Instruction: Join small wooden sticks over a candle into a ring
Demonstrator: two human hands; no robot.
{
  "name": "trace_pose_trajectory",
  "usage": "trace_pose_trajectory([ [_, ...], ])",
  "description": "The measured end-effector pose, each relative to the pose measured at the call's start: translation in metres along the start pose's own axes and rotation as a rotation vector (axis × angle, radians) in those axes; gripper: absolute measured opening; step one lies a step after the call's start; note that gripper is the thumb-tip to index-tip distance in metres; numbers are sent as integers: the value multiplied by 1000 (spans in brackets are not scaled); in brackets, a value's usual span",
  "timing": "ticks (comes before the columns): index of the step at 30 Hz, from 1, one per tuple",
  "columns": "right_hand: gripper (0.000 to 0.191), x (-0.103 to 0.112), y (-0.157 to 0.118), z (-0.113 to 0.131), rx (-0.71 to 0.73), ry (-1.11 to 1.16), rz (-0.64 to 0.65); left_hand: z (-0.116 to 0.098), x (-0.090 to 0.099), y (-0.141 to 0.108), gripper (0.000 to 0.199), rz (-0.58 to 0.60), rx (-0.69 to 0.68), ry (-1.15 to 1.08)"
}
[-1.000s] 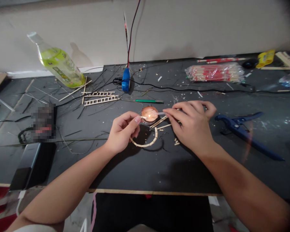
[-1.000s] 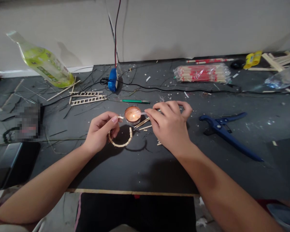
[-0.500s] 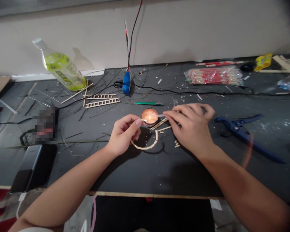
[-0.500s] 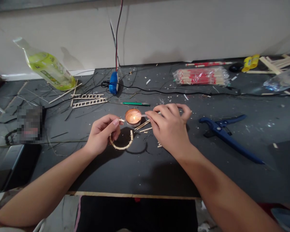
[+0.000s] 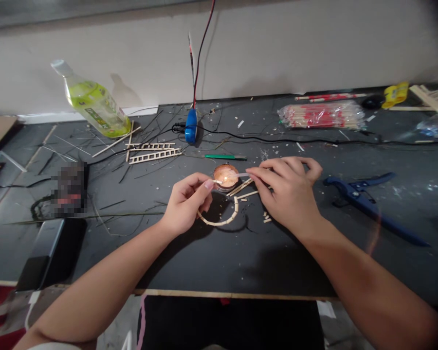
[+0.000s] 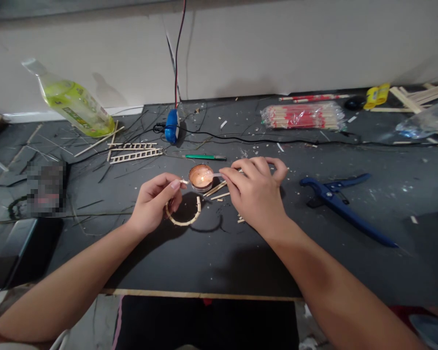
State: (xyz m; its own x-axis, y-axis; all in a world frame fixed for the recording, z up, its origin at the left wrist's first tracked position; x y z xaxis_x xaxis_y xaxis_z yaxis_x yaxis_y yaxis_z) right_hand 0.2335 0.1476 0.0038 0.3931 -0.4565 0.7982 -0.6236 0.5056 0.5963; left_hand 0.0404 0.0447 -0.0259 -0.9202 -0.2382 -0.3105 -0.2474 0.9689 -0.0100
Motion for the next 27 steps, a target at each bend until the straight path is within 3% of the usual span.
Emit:
trace_pose_trajectory([
  [27,12,0,0,1,2,16,-15,0,0,-1,29,10,2,-7],
])
Point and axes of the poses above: each hand's wrist, its own y-axis towards the middle knuckle, its own x-axis out of the back of the hand, z = x × y, the point moved 5 cm from there along y, towards the middle knuckle, and after that the axes turned 11 degrees about -y, right-handed, at the moved point
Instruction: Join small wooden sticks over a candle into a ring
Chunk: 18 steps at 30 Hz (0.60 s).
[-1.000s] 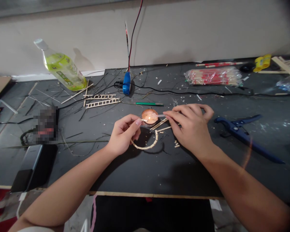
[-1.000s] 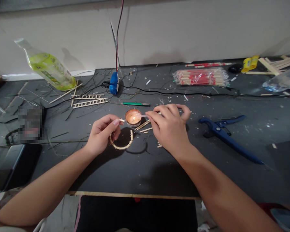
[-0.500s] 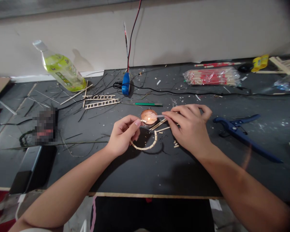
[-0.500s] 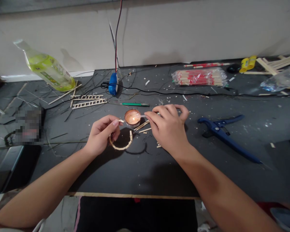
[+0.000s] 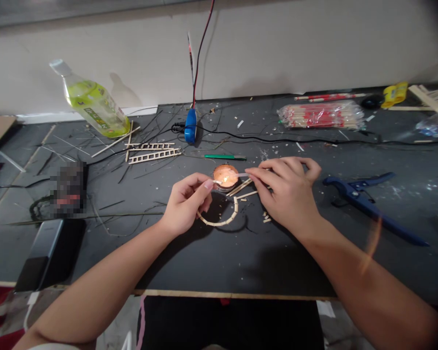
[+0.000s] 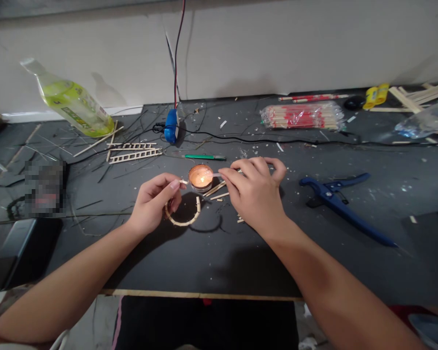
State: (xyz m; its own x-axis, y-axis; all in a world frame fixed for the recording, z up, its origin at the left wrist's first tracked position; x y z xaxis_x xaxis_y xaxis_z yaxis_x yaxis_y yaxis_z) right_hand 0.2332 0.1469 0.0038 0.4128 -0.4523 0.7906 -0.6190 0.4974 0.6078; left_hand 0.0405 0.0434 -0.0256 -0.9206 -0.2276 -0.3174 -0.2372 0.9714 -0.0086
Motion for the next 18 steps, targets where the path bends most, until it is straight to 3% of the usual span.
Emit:
trace_pose_trajectory([
  [4,11,2,0,-1,-7,6,-35,-1,-1,0,29,-13,12,8],
  [12,21,24,0,0,-94,211,-285,1,-2,-1,31,4,27,-7],
  [18,24,25,-2,4,-53,293,-283,-1,-5,1,34,8,21,-38],
])
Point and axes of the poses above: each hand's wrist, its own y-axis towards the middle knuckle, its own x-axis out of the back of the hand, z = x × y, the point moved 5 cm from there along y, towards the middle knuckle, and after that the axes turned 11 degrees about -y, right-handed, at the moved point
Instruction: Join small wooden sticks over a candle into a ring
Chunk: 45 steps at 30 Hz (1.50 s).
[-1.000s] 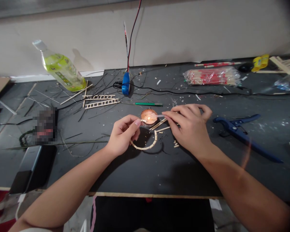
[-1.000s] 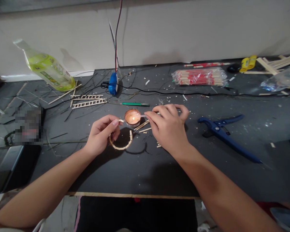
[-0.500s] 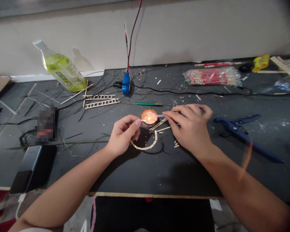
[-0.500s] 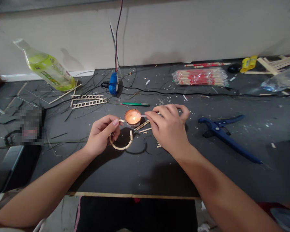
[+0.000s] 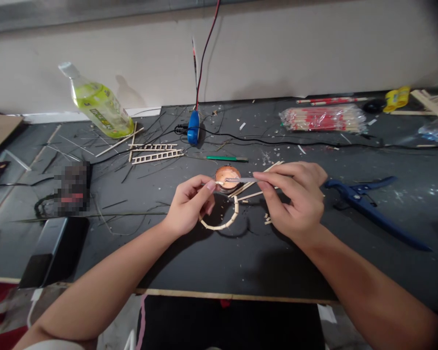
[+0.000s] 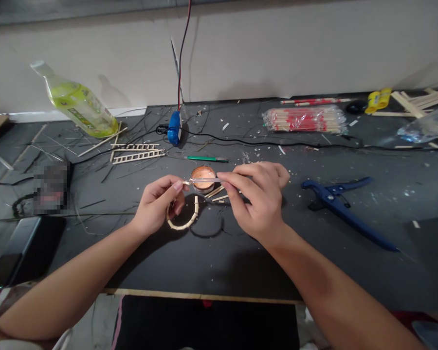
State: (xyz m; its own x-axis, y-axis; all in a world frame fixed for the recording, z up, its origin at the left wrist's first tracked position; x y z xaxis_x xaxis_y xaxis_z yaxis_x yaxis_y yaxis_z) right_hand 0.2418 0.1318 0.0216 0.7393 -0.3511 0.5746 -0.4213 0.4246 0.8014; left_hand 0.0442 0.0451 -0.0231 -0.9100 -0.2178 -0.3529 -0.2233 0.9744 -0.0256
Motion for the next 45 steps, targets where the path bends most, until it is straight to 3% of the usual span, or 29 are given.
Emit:
trace_pose_trajectory([
  [10,15,-4,-2,0,-42,-14,88,0,1,0,34,4,2,2],
  [19,19,0,0,1,7,4,20,-1,1,0,34,17,-3,0],
  [45,17,-4,-1,-6,-37,-60,49,-3,-4,-2,33,49,-20,-25],
])
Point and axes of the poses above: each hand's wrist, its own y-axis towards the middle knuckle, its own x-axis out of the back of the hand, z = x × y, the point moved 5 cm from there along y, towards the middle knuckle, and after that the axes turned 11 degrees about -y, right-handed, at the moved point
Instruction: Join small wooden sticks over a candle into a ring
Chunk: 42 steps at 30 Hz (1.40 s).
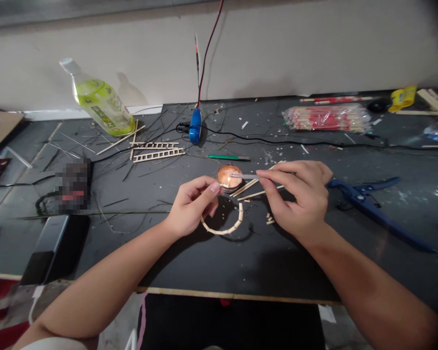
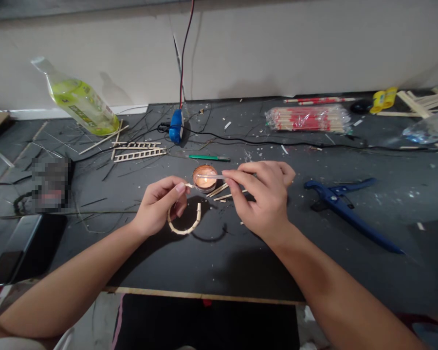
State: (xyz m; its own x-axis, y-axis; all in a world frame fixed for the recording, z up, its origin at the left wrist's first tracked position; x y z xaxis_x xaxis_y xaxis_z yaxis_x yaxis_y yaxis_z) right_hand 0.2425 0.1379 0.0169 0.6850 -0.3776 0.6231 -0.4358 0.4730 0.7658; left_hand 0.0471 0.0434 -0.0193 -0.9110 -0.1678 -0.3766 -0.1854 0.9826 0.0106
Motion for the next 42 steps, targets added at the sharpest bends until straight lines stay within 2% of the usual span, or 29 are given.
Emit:
trace_pose_trajectory([
  [7,13,-1,0,-6,-59,2,10,1,2,0,35,0,21,0],
  [13,15,5,1,-8,-102,126,-92,2,3,3,34,-24,28,14],
  [19,18,5,1,-15,-203,174,-127,3,6,4,34,-37,26,28],
  [26,16,7,1,-8,-163,284,-217,6,7,3,37,-52,69,59],
  [31,16,16,3,-10,-145,324,-341,4,5,2,37,-48,75,81],
  [34,15,19,6,-24,-218,344,-413,4,5,3,35,-34,72,87],
  [38,14,14,9,-62,-339,394,-497,3,2,1,32,9,75,80],
  [40,18,10,12,-87,-388,389,-497,1,-1,-2,31,79,98,68],
  [42,26,11,13,-110,-405,277,-551,-4,-5,-6,29,186,134,55],
])
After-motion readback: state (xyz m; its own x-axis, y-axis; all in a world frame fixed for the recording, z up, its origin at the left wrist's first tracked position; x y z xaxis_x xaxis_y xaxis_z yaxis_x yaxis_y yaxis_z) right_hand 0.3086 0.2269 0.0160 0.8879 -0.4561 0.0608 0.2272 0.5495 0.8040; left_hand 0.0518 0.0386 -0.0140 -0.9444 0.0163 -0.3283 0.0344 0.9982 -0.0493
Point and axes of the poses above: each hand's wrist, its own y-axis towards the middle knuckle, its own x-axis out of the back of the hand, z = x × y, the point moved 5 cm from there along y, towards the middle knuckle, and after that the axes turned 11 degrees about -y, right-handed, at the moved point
